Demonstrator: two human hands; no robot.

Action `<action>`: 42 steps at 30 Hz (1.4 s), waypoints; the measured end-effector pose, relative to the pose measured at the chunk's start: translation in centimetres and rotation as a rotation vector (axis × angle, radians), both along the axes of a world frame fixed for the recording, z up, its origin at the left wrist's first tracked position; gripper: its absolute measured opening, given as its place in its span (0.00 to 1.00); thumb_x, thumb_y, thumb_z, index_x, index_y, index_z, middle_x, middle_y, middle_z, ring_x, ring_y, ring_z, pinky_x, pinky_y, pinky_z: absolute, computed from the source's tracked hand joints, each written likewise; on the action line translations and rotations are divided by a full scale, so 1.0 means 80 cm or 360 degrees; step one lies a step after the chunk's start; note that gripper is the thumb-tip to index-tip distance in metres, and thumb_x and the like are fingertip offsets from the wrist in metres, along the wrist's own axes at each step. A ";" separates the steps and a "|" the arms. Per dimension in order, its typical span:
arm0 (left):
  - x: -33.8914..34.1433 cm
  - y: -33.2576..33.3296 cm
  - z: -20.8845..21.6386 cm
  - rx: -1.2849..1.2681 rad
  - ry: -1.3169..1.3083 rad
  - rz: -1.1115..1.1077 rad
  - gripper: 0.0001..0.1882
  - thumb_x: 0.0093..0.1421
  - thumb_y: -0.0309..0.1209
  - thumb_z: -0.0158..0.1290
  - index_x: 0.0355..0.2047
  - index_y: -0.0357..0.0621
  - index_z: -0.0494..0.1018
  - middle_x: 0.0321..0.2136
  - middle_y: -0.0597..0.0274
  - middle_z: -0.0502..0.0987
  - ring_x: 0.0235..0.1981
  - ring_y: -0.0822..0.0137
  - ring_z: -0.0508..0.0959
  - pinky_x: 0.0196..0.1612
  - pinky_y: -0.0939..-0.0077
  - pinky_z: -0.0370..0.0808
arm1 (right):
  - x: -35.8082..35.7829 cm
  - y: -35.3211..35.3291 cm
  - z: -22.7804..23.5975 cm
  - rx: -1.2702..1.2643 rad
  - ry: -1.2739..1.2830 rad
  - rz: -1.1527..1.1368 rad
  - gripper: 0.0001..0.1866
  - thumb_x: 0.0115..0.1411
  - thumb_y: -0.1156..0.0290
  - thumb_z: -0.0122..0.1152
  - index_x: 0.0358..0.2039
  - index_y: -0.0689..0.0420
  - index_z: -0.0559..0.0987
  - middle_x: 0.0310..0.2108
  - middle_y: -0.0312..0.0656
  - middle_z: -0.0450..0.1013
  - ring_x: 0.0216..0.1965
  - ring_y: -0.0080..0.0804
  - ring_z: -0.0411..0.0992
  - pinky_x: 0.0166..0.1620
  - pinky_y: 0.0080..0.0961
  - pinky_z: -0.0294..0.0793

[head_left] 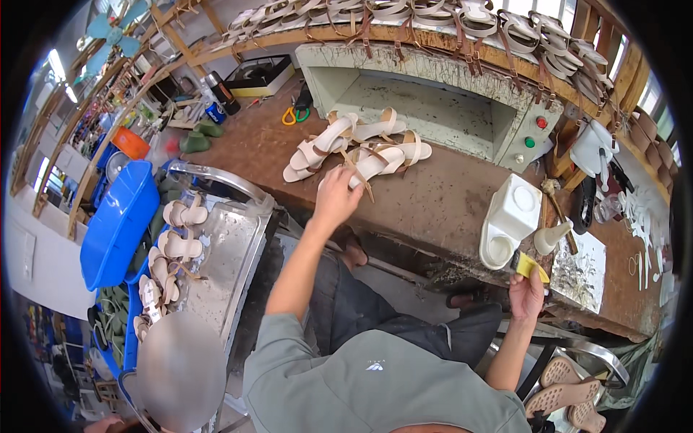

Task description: The person applies glue to the sole and strap areas of a beige high-heeled shoe using a brush. They repeatedly dip the brush into a white container and spread the adhesive on the shoe's bottom and sides before placing it on a workbench.

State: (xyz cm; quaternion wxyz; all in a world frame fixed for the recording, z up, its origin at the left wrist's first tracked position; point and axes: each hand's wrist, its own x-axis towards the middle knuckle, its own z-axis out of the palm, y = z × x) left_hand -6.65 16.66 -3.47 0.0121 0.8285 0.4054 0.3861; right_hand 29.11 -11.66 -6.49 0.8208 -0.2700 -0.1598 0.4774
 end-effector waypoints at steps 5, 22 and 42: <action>0.038 0.041 -0.030 0.0080 0.0552 -0.0085 0.17 0.50 0.35 0.55 0.37 0.35 0.70 0.37 0.48 0.72 0.41 0.53 0.73 0.43 0.60 0.70 | -0.048 0.020 0.034 0.0006 -0.0271 0.0023 0.14 0.62 0.67 0.50 0.44 0.62 0.73 0.33 0.43 0.73 0.25 0.28 0.69 0.30 0.27 0.68; 0.027 -0.132 0.080 -0.1602 -0.0962 -0.0379 0.07 0.55 0.28 0.53 0.26 0.35 0.72 0.18 0.70 0.73 0.21 0.81 0.70 0.24 0.83 0.68 | -0.119 0.016 0.105 -0.0282 -0.1177 -0.0586 0.17 0.64 0.72 0.46 0.52 0.65 0.68 0.22 0.37 0.69 0.20 0.21 0.66 0.23 0.15 0.67; 0.044 -0.337 0.028 -0.2466 -0.1396 -0.1055 0.17 0.58 0.28 0.50 0.47 0.34 0.66 0.38 0.59 0.74 0.38 0.72 0.75 0.42 0.77 0.72 | -0.161 0.047 0.136 -0.0144 -0.2167 -0.0154 0.19 0.55 0.76 0.58 0.50 0.57 0.72 0.41 0.49 0.74 0.37 0.40 0.75 0.39 0.26 0.74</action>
